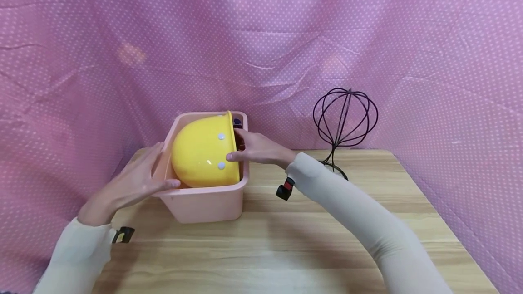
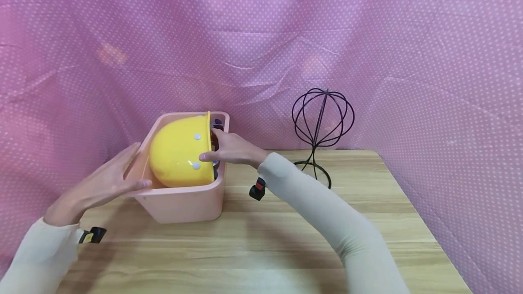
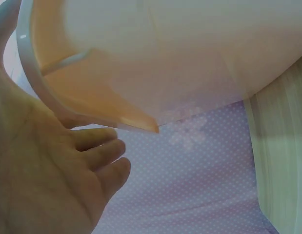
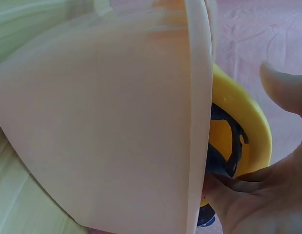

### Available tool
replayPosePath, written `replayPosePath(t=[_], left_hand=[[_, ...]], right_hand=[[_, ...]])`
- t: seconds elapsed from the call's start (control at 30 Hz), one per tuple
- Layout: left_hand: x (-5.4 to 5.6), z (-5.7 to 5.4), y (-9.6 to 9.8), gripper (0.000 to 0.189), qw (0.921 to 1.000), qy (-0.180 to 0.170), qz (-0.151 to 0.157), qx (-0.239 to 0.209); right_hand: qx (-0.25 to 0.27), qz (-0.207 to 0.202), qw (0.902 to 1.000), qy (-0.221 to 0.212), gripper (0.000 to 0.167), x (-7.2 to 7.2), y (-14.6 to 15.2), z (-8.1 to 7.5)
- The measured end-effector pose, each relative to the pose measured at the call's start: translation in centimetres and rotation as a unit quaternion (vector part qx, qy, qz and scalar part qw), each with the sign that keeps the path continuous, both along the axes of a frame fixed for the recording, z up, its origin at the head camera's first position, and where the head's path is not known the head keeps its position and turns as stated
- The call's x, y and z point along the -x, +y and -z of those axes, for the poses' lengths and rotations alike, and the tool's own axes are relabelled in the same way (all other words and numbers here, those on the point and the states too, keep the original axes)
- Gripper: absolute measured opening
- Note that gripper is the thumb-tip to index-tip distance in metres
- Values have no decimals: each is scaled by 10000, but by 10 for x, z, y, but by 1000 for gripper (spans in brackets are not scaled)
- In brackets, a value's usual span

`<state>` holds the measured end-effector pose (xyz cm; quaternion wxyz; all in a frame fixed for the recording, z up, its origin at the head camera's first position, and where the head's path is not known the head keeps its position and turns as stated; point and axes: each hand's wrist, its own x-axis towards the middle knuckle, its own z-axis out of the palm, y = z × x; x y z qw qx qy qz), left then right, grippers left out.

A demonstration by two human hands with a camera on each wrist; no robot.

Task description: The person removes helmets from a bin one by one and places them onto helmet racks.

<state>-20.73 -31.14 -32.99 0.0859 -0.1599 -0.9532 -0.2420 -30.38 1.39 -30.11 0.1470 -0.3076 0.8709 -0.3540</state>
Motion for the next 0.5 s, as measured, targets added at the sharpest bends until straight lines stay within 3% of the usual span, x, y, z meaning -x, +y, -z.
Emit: replayPosePath(t=[0.23, 0.5], left_hand=[[0, 4, 1, 113, 9996, -52, 272, 101], [-1, 6, 0, 113, 9991, 16, 179, 377]], right_hand=[[-353, -125, 9993, -53, 77, 4, -8, -3], [-460, -551, 9973, -150, 59, 4, -16, -5]])
